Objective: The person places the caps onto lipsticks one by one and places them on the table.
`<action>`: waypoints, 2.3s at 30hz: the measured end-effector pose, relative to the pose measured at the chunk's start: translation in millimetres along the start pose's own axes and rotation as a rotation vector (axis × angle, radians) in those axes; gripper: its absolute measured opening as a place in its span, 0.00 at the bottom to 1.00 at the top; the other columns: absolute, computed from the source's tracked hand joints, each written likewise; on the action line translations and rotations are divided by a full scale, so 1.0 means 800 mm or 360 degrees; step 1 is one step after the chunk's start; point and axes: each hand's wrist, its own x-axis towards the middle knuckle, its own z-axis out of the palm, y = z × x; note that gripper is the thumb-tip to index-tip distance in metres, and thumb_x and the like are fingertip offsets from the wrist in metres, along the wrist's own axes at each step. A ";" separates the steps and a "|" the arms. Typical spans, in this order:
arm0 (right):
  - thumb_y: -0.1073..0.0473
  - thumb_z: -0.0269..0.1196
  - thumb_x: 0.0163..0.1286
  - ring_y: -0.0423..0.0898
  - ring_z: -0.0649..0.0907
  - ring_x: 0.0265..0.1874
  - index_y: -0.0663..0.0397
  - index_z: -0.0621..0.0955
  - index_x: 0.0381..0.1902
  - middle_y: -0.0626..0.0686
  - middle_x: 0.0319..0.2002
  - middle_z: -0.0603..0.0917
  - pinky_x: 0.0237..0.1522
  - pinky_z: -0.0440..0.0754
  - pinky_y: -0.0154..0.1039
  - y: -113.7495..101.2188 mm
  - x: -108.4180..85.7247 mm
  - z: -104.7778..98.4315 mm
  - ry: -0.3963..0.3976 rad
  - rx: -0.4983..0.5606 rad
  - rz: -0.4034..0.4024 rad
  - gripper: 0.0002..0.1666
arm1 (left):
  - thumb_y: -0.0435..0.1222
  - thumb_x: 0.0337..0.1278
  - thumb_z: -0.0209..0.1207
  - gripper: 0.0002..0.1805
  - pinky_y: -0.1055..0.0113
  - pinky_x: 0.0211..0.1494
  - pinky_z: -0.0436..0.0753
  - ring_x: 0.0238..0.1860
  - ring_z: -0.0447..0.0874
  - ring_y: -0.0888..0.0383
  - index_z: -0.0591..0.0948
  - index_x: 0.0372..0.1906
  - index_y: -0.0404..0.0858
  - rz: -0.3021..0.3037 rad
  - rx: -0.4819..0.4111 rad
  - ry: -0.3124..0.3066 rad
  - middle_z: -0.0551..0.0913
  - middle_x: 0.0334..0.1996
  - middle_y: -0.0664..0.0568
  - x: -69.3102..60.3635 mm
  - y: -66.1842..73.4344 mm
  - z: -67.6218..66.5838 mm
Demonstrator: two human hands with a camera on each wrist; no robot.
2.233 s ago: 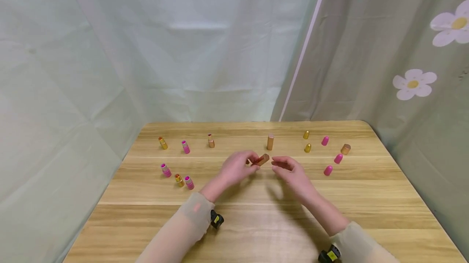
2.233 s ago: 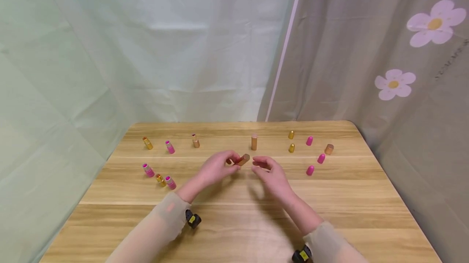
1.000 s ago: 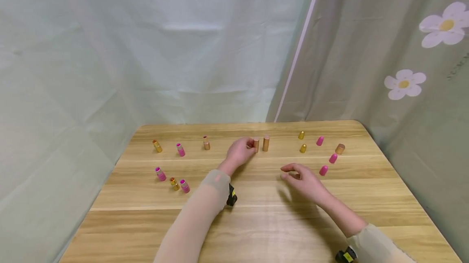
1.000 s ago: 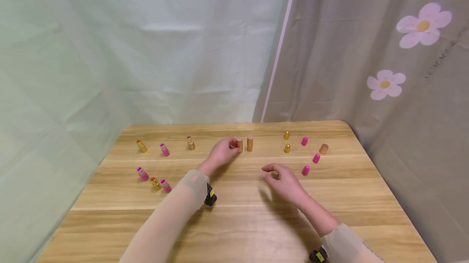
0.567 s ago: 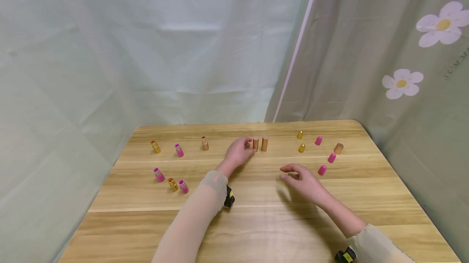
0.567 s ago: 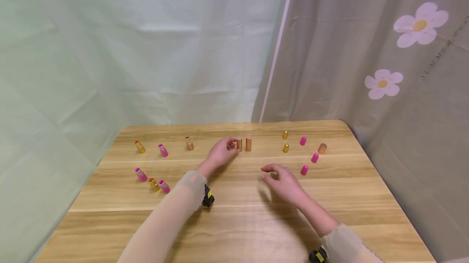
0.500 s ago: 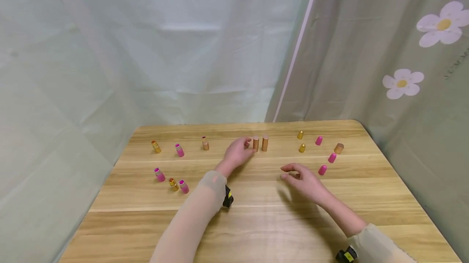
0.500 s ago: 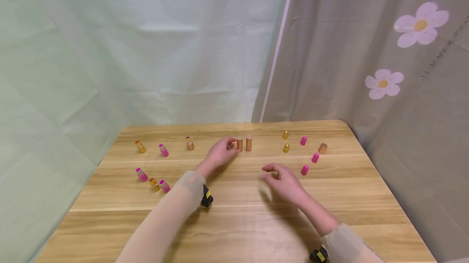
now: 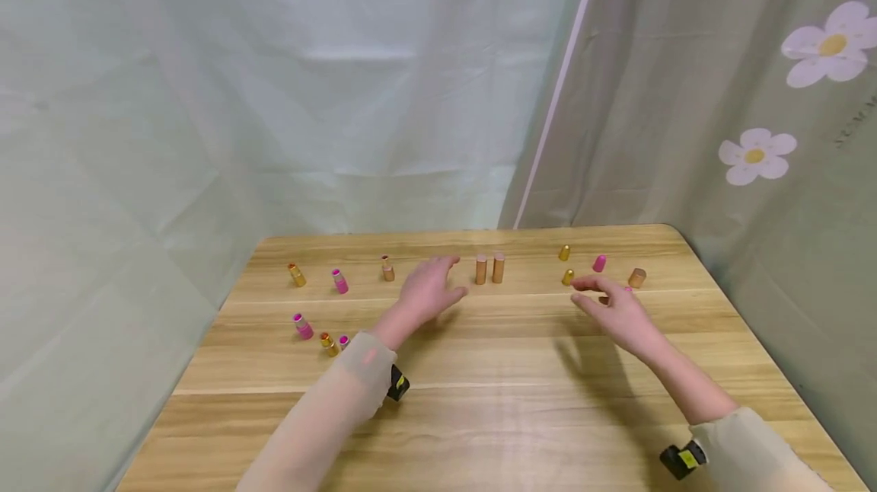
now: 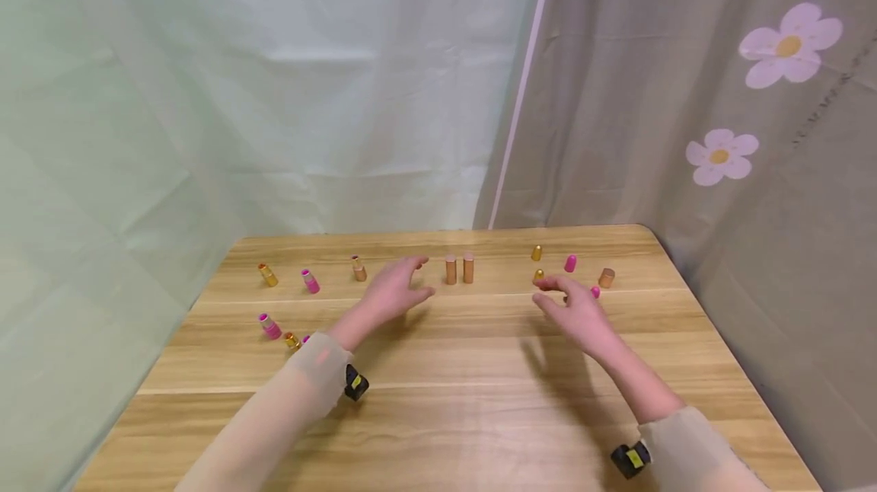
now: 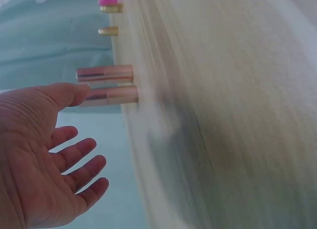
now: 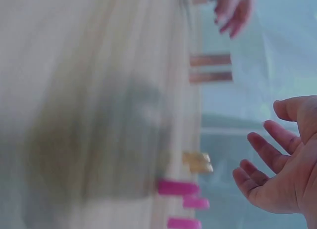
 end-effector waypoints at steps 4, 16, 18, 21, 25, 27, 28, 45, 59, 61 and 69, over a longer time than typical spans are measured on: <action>0.45 0.57 0.80 0.63 0.76 0.61 0.66 0.75 0.66 0.66 0.63 0.77 0.61 0.74 0.63 0.004 0.004 -0.035 0.0065 -0.0069 0.0054 0.31 | 0.50 0.64 0.67 0.38 0.46 0.70 0.69 0.68 0.72 0.43 0.70 0.74 0.40 0.0081 0.0040 -0.0003 0.74 0.69 0.43 -0.017 0.006 -0.008; 0.41 0.52 0.80 0.70 0.71 0.65 0.66 0.74 0.67 0.69 0.64 0.76 0.59 0.69 0.68 0.051 0.016 -0.100 0.0301 -0.0280 0.0195 0.35 | 0.51 0.66 0.65 0.35 0.49 0.70 0.71 0.66 0.74 0.46 0.72 0.73 0.42 0.0394 0.0111 0.0002 0.77 0.66 0.47 -0.058 0.039 -0.018; 0.43 0.53 0.80 0.71 0.71 0.64 0.68 0.74 0.66 0.71 0.63 0.76 0.59 0.69 0.68 0.059 0.018 -0.104 0.0329 -0.0300 0.0189 0.34 | 0.51 0.67 0.65 0.35 0.49 0.70 0.71 0.66 0.74 0.46 0.72 0.73 0.42 0.0439 0.0134 -0.0002 0.77 0.66 0.47 -0.063 0.047 -0.017; 0.47 0.53 0.81 0.73 0.71 0.63 0.71 0.74 0.65 0.74 0.60 0.77 0.59 0.68 0.69 0.071 0.022 -0.108 0.0353 -0.0339 0.0169 0.32 | 0.51 0.67 0.64 0.34 0.48 0.71 0.70 0.67 0.73 0.46 0.71 0.73 0.42 0.0508 0.0186 -0.0021 0.76 0.67 0.47 -0.070 0.058 -0.014; 0.49 0.54 0.80 0.74 0.71 0.63 0.72 0.73 0.65 0.75 0.59 0.77 0.60 0.68 0.69 0.084 0.026 -0.108 0.0344 -0.0382 0.0202 0.31 | 0.52 0.69 0.62 0.33 0.51 0.70 0.71 0.67 0.73 0.49 0.72 0.73 0.43 0.0610 0.0269 -0.0048 0.76 0.67 0.50 -0.083 0.074 -0.007; 0.47 0.54 0.80 0.74 0.70 0.63 0.72 0.72 0.66 0.75 0.60 0.76 0.60 0.67 0.69 0.091 0.029 -0.107 0.0321 -0.0398 0.0242 0.33 | 0.52 0.69 0.62 0.33 0.53 0.70 0.72 0.67 0.74 0.50 0.72 0.73 0.43 0.0668 0.0292 -0.0051 0.76 0.67 0.51 -0.090 0.082 -0.002; 0.46 0.54 0.79 0.74 0.70 0.63 0.72 0.72 0.66 0.75 0.60 0.76 0.60 0.68 0.68 0.095 0.030 -0.107 0.0308 -0.0409 0.0264 0.34 | 0.52 0.69 0.62 0.33 0.54 0.69 0.72 0.67 0.74 0.51 0.72 0.73 0.44 0.0694 0.0293 -0.0048 0.77 0.66 0.51 -0.093 0.086 0.001; 0.48 0.59 0.77 0.75 0.70 0.62 0.77 0.65 0.69 0.77 0.63 0.72 0.62 0.66 0.68 0.138 0.046 -0.088 0.0169 -0.0417 0.0423 0.39 | 0.54 0.68 0.62 0.31 0.55 0.69 0.72 0.65 0.75 0.54 0.75 0.71 0.48 0.0732 0.0291 -0.0123 0.77 0.65 0.55 -0.111 0.116 0.061; 0.47 0.60 0.76 0.72 0.74 0.57 0.74 0.70 0.65 0.74 0.59 0.77 0.55 0.68 0.66 0.147 0.047 -0.080 0.0243 -0.0491 0.0479 0.36 | 0.53 0.70 0.61 0.29 0.58 0.69 0.70 0.65 0.74 0.56 0.75 0.70 0.49 0.0687 0.0209 -0.0139 0.78 0.64 0.58 -0.115 0.116 0.073; 0.46 0.60 0.76 0.71 0.74 0.56 0.73 0.72 0.64 0.74 0.58 0.77 0.54 0.68 0.65 0.147 0.047 -0.078 0.0262 -0.0499 0.0478 0.36 | 0.53 0.70 0.61 0.29 0.58 0.69 0.71 0.65 0.74 0.56 0.75 0.70 0.49 0.0681 0.0207 -0.0141 0.78 0.64 0.57 -0.116 0.116 0.073; 0.47 0.61 0.76 0.66 0.77 0.51 0.70 0.77 0.59 0.71 0.56 0.80 0.49 0.71 0.56 0.146 0.047 -0.074 0.0343 -0.0437 0.0481 0.30 | 0.53 0.70 0.61 0.29 0.57 0.71 0.69 0.66 0.73 0.56 0.75 0.70 0.49 0.0657 0.0191 -0.0155 0.77 0.64 0.57 -0.116 0.113 0.071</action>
